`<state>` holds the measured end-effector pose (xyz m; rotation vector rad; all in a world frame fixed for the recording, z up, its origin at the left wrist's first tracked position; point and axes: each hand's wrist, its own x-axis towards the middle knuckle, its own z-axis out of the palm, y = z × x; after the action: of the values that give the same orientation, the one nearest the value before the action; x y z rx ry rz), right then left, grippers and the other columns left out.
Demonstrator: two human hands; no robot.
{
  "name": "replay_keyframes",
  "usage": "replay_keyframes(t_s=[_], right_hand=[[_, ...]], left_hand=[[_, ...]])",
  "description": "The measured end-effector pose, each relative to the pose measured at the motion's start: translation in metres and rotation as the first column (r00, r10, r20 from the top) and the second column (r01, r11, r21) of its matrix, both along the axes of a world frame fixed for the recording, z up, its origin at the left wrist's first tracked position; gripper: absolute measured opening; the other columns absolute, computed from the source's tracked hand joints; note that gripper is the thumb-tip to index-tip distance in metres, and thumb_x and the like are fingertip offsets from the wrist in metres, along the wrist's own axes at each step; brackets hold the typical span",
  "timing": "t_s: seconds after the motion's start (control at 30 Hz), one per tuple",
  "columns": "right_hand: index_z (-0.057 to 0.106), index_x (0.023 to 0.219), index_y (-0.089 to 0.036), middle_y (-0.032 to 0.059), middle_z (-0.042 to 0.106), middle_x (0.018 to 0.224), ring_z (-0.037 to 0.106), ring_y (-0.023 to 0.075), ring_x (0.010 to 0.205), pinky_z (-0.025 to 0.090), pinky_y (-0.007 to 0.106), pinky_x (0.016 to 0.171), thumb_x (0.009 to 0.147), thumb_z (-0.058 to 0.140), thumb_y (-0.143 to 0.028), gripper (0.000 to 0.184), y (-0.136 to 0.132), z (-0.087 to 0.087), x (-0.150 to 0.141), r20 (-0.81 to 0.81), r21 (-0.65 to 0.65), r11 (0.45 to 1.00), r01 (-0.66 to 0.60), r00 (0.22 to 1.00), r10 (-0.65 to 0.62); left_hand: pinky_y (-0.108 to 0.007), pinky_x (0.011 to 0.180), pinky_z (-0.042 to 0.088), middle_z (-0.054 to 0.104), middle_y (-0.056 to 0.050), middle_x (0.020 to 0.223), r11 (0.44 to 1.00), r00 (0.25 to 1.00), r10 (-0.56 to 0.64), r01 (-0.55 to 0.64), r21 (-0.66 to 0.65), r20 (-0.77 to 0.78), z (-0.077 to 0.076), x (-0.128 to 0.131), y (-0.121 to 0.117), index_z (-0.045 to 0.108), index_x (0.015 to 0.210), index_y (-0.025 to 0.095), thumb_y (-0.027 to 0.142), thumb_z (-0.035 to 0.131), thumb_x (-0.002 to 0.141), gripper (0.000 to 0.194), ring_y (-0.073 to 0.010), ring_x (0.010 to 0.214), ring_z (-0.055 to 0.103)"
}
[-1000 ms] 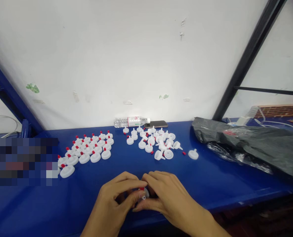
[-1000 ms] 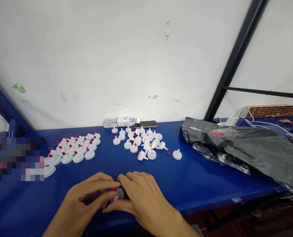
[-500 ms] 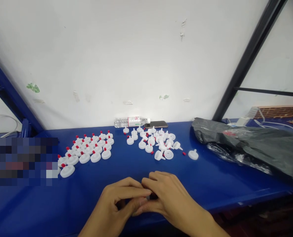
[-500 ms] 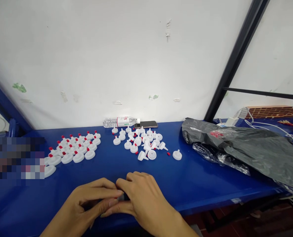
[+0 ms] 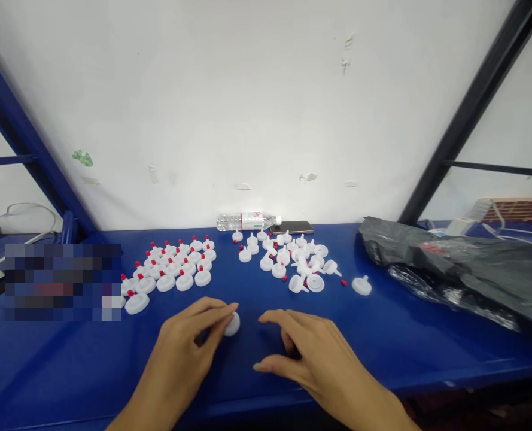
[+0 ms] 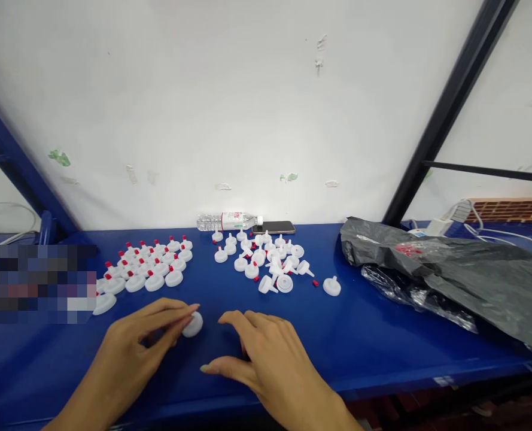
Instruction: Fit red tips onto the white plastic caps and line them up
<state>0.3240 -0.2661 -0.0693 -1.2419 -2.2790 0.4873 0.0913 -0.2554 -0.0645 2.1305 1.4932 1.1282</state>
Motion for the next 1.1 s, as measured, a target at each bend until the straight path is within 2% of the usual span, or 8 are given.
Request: replay_keyframes(t_s=[0.17, 0.3, 0.43, 0.57, 0.7, 0.9, 1.0, 1.1], right_hand=[[0.062, 0.121, -0.035, -0.0047, 0.064, 0.085, 0.063, 0.0169, 0.075, 0.041, 0.027, 0.067, 0.091, 0.065, -0.058, 0.038, 0.000, 0.002, 0.001, -0.002, -0.025, 1.000, 0.011, 1.000, -0.012], [0.065, 0.113, -0.033, -0.0039, 0.065, 0.088, 0.064, 0.0177, 0.081, 0.042, 0.028, 0.071, 0.094, 0.063, -0.057, 0.031, 0.000, 0.001, 0.001, -0.004, -0.022, 1.000, 0.008, 1.000, -0.008], [0.065, 0.111, -0.033, -0.0036, 0.066, 0.090, 0.065, 0.0174, 0.082, 0.043, 0.028, 0.070, 0.097, 0.060, -0.054, 0.027, 0.000, 0.001, 0.001, -0.006, -0.017, 1.000, 0.003, 1.000, -0.003], [0.065, 0.114, -0.034, -0.0039, 0.066, 0.091, 0.066, 0.0161, 0.078, 0.044, 0.028, 0.069, 0.100, 0.057, -0.048, 0.021, 0.000, 0.001, 0.002, -0.013, 0.005, 1.000, 0.010, 1.000, -0.010], [0.067, 0.107, -0.030, -0.0019, 0.067, 0.093, 0.065, 0.0167, 0.078, 0.046, 0.030, 0.070, 0.104, 0.053, -0.036, 0.015, 0.001, -0.002, 0.002, -0.043, 0.102, 0.993, 0.055, 0.998, -0.050], [0.067, 0.104, -0.023, 0.0064, 0.067, 0.113, 0.062, 0.0233, 0.107, 0.051, 0.039, 0.093, 0.102, 0.052, -0.021, 0.016, 0.012, -0.003, 0.011, -0.134, 0.397, 0.896, 0.201, 0.978, -0.160], [0.068, 0.116, -0.023, 0.0085, 0.065, 0.129, 0.055, 0.0280, 0.125, 0.046, 0.047, 0.107, 0.101, 0.055, -0.023, 0.020, 0.022, -0.005, 0.023, -0.065, 0.451, 0.863, 0.227, 0.973, -0.222], [0.065, 0.128, -0.023, 0.0092, 0.063, 0.137, 0.048, 0.0313, 0.136, 0.042, 0.053, 0.112, 0.100, 0.058, -0.023, 0.029, 0.029, -0.012, 0.032, 0.023, 0.458, 0.862, 0.218, 0.966, -0.257]], left_hand=[[-0.026, 0.061, 0.055, 0.080, -0.003, 0.094, 0.955, 0.948, 0.296, -0.291, 0.055, -0.119, 0.006, -0.042, 0.016, 0.080, 0.095, 0.025, 0.043, 0.056, 0.089, 0.031, -0.0170, 0.063, 0.069], [-0.030, 0.068, 0.054, 0.079, -0.004, 0.103, 0.903, 0.859, 0.429, -0.403, 0.147, -0.280, 0.010, -0.069, 0.021, 0.080, 0.097, 0.025, 0.043, 0.053, 0.090, 0.033, -0.0232, 0.079, 0.073], [-0.032, 0.075, 0.052, 0.078, -0.007, 0.104, 0.893, 0.792, 0.451, -0.401, 0.205, -0.412, 0.012, -0.084, 0.023, 0.078, 0.098, 0.024, 0.039, 0.046, 0.095, 0.035, -0.0265, 0.091, 0.073], [-0.034, 0.079, 0.051, 0.077, -0.008, 0.107, 0.885, 0.753, 0.464, -0.415, 0.211, -0.467, 0.011, -0.091, 0.027, 0.076, 0.104, 0.022, 0.039, 0.041, 0.098, 0.040, -0.0282, 0.095, 0.072], [-0.036, 0.074, 0.050, 0.077, -0.010, 0.101, 0.866, 0.730, 0.490, -0.468, 0.173, -0.477, 0.009, -0.091, 0.030, 0.076, 0.108, 0.019, 0.040, 0.041, 0.095, 0.043, -0.0280, 0.084, 0.072], [-0.033, 0.062, 0.046, 0.076, -0.006, 0.087, 0.828, 0.716, 0.528, -0.553, 0.090, -0.457, 0.018, -0.083, 0.032, 0.068, 0.127, 0.019, 0.038, 0.044, 0.091, 0.047, -0.0234, 0.062, 0.067], [-0.032, 0.059, 0.044, 0.074, -0.005, 0.082, 0.825, 0.710, 0.527, -0.559, 0.081, -0.467, 0.017, -0.081, 0.032, 0.066, 0.128, 0.019, 0.039, 0.044, 0.093, 0.046, -0.0229, 0.060, 0.065], [-0.033, 0.060, 0.044, 0.073, -0.008, 0.091, 0.804, 0.667, 0.576, -0.566, 0.181, -0.472, 0.016, -0.077, 0.029, 0.066, 0.127, 0.018, 0.043, 0.043, 0.096, 0.046, -0.0241, 0.066, 0.065]])
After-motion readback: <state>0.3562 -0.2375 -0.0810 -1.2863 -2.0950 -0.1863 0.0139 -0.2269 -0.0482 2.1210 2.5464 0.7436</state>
